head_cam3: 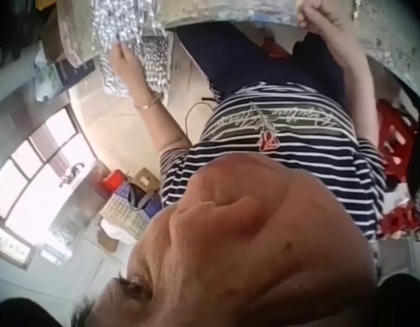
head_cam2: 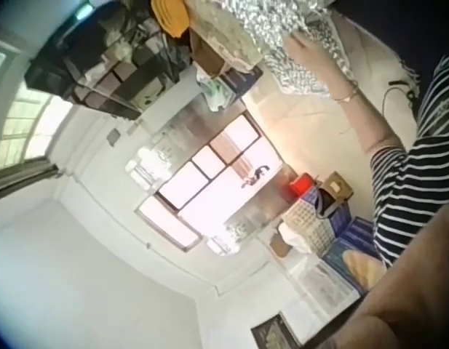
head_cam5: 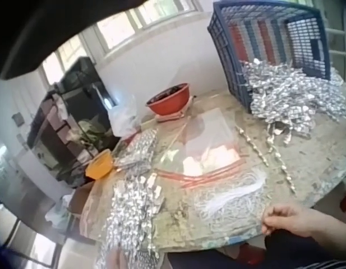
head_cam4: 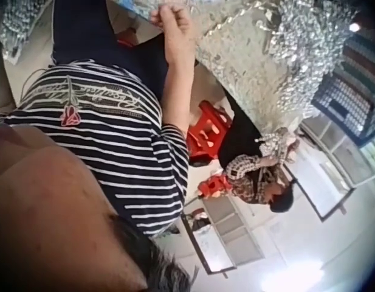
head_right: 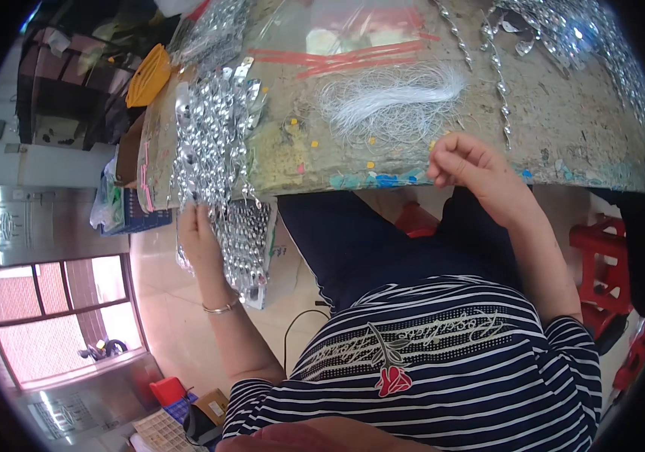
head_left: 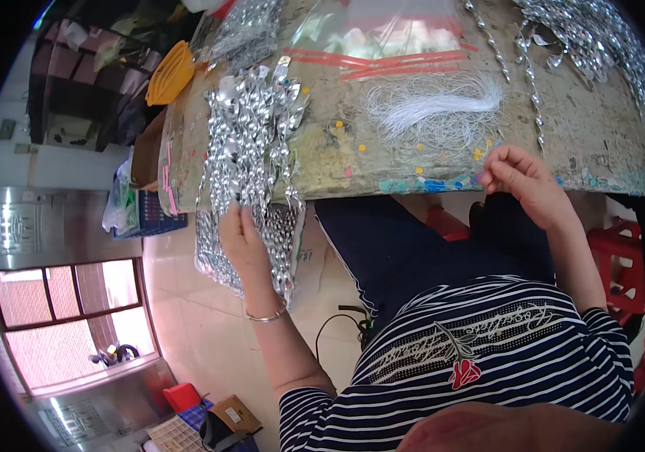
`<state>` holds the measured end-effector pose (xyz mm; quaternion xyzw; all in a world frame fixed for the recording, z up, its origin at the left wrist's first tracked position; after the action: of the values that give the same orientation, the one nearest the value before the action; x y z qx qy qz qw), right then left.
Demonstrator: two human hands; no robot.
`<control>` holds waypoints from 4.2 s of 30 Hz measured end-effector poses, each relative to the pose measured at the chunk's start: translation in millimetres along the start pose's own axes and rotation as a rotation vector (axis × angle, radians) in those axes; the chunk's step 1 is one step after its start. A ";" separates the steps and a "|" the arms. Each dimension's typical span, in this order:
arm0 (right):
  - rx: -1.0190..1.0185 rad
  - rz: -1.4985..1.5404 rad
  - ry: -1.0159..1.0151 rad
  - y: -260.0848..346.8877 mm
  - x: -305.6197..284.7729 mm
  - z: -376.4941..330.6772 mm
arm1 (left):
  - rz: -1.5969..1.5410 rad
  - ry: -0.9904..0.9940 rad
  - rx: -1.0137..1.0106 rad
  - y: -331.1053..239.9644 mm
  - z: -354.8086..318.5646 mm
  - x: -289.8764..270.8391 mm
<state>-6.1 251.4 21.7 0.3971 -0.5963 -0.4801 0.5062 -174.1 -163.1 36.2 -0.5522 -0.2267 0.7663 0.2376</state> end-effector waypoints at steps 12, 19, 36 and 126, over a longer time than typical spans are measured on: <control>-0.052 -0.155 -0.042 4.5 -24.3 -0.8 | 0.480 -0.171 0.196 -3.2 66.7 48.8; -0.140 -0.706 -0.270 18.6 -105.0 47.1 | 0.220 -0.328 0.282 -50.6 15.7 49.7; -0.046 -0.969 -0.393 1.0 -169.4 169.4 | -0.409 0.300 0.284 -115.5 -129.4 101.6; -0.048 -0.369 0.338 6.3 25.8 -25.1 | -0.858 0.982 -0.216 -179.2 -144.0 101.8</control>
<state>14.2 223.8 34.2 0.5616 -0.4089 -0.5051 0.5121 -44.5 52.3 28.9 -0.7189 -0.3676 0.2357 0.5408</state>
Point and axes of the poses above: each hand's wrist, its own z-axis towards the middle knuckle, its own x-axis out of the palm, y = z × x, the point moved 4 cm from there along z, towards the middle knuckle, and after that the axes turned 13 degrees about -x, right-handed, at the moved point
